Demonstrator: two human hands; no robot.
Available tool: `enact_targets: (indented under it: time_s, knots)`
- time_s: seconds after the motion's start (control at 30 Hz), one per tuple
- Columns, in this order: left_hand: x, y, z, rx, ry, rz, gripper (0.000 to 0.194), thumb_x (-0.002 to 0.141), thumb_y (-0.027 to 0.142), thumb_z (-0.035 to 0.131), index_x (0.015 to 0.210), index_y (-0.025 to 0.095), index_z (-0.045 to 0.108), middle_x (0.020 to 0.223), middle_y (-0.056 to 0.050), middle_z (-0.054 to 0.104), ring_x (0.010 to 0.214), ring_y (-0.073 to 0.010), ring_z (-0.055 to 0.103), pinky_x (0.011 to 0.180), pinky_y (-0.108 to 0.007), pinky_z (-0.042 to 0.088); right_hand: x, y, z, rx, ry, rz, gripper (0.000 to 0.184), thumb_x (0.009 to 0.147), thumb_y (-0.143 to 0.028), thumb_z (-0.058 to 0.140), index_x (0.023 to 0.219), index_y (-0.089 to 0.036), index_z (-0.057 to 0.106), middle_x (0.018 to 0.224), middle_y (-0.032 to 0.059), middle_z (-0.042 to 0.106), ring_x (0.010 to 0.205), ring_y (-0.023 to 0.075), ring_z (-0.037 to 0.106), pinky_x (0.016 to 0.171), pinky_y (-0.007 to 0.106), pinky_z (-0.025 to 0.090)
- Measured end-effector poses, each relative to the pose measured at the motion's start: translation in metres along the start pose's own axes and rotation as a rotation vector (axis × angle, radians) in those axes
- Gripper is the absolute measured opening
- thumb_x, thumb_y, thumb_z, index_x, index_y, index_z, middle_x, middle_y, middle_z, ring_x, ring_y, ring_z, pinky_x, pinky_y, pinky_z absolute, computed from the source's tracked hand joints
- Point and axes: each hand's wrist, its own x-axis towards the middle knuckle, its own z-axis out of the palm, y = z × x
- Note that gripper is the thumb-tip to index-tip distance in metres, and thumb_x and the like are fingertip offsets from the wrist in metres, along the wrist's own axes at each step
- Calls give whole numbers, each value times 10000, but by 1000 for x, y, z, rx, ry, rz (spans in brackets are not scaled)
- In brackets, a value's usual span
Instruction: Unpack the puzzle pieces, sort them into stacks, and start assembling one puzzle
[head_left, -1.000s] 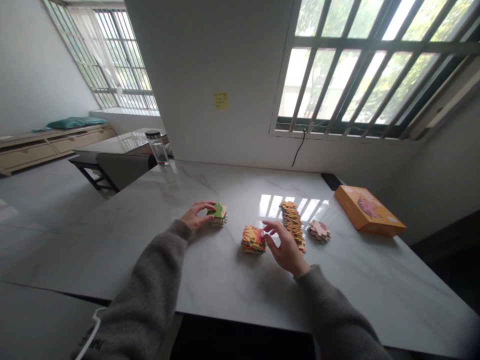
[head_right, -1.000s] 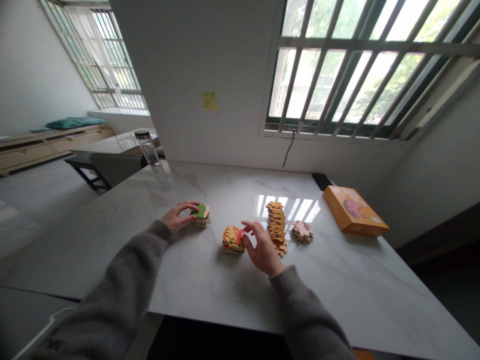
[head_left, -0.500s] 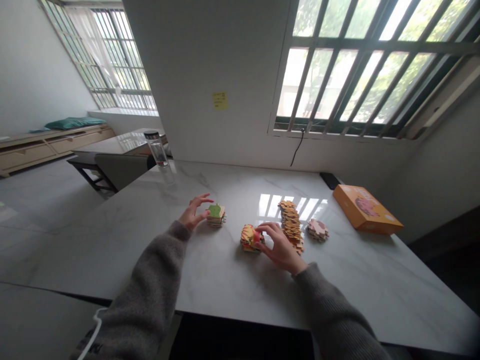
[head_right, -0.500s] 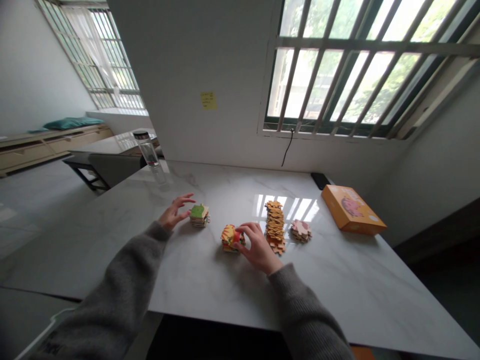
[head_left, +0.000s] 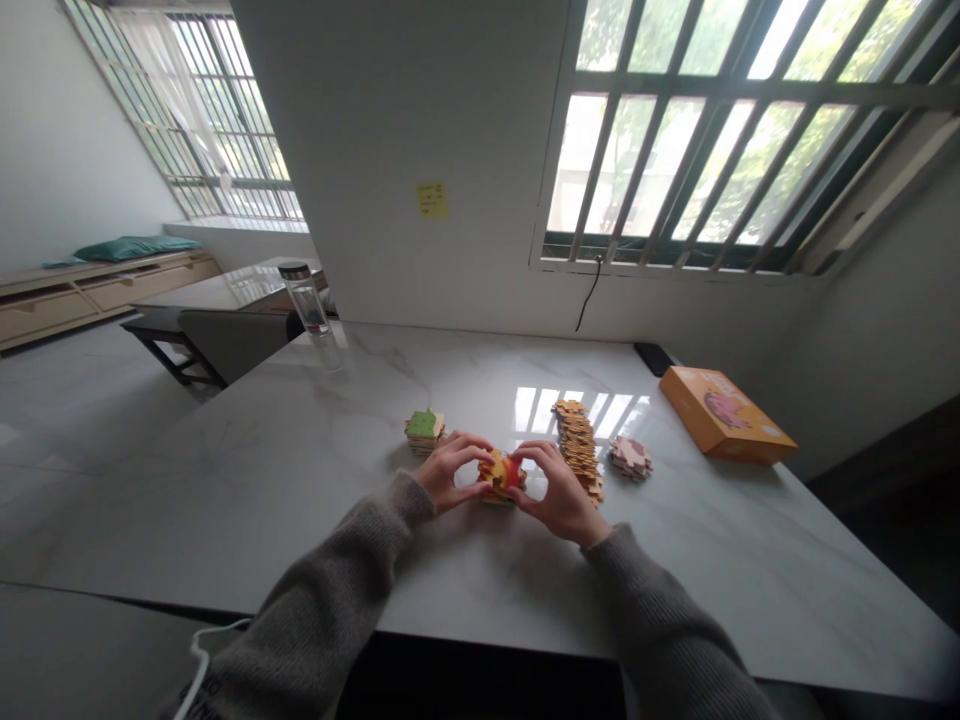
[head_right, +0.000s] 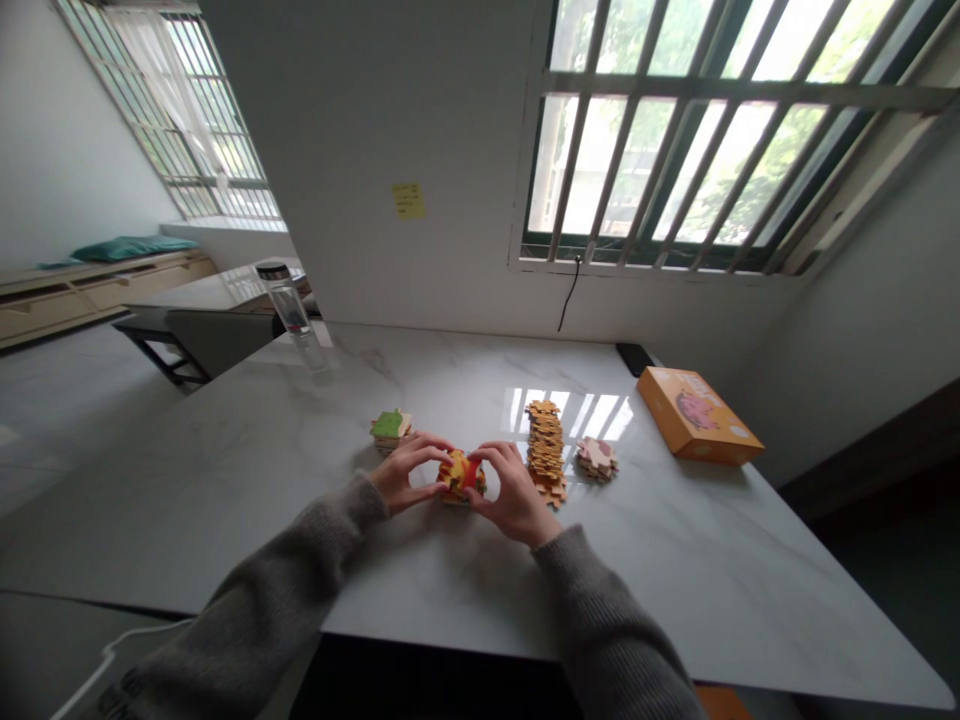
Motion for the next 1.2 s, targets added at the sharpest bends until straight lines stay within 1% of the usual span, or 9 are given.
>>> enact_targets:
  time_s: [0.13,0.27,0.4,0.5,0.67,0.9,1.0,1.1,1.2]
  knots:
    - [2,2,2,-73,213,-6,184,844,331,753,939,204,660,1078,-94,663,1009,-234,627,924,-413,494,3,-2,-5,135,85,119,299,933,-297,584,1225,-237,562,1168,93,624,1132,254,589,1009,445,454]
    - [5,10,17,-14,334,-39,215,820,353,778,936,209,668,1044,-84,625,984,-230,608,887,-407,505,6,2,3,216,126,264,361,958,-405,561,1269,-223,537,966,51,671,897,218,638,873,400,488]
    - [5,18,27,33,281,-16,245,809,376,783,966,219,680,1014,-76,623,945,-224,591,848,-394,507,7,9,13,329,246,369,322,942,-469,580,1142,-218,553,841,26,656,767,191,621,747,349,503]
    - [4,22,25,88,246,27,180,843,348,748,970,238,686,1040,-66,652,965,-222,591,901,-411,484,6,13,14,366,349,398,311,900,-505,636,985,-222,538,804,11,634,744,180,616,705,324,500]
    - [4,19,16,114,177,72,341,829,323,747,1147,250,649,1295,-87,622,1171,-267,544,1029,-460,442,7,10,11,259,309,364,353,872,-547,660,810,-213,563,747,14,624,698,172,585,683,321,483]
    - [2,13,17,64,63,116,267,868,312,718,1127,264,670,1412,-80,577,1305,-279,474,1095,-487,417,4,7,9,231,207,308,330,895,-525,641,799,-214,589,745,16,629,707,172,572,692,319,483]
    - [1,15,16,25,34,118,258,862,345,725,1102,262,677,1347,-85,614,1263,-274,505,1072,-475,434,3,6,8,253,156,302,295,902,-497,641,830,-214,598,778,23,638,734,179,586,706,322,487]
    - [3,13,9,10,69,71,221,864,377,719,1042,250,685,1292,-93,628,1204,-269,537,1058,-472,433,4,3,6,301,181,317,255,941,-466,590,925,-212,605,861,44,669,799,192,634,758,339,498]
    - [0,-3,-9,69,144,-46,229,876,389,700,1049,242,672,1295,-94,627,1196,-272,538,1078,-492,403,4,2,3,328,235,332,229,974,-432,539,1017,-213,588,900,52,680,856,202,663,799,351,497]
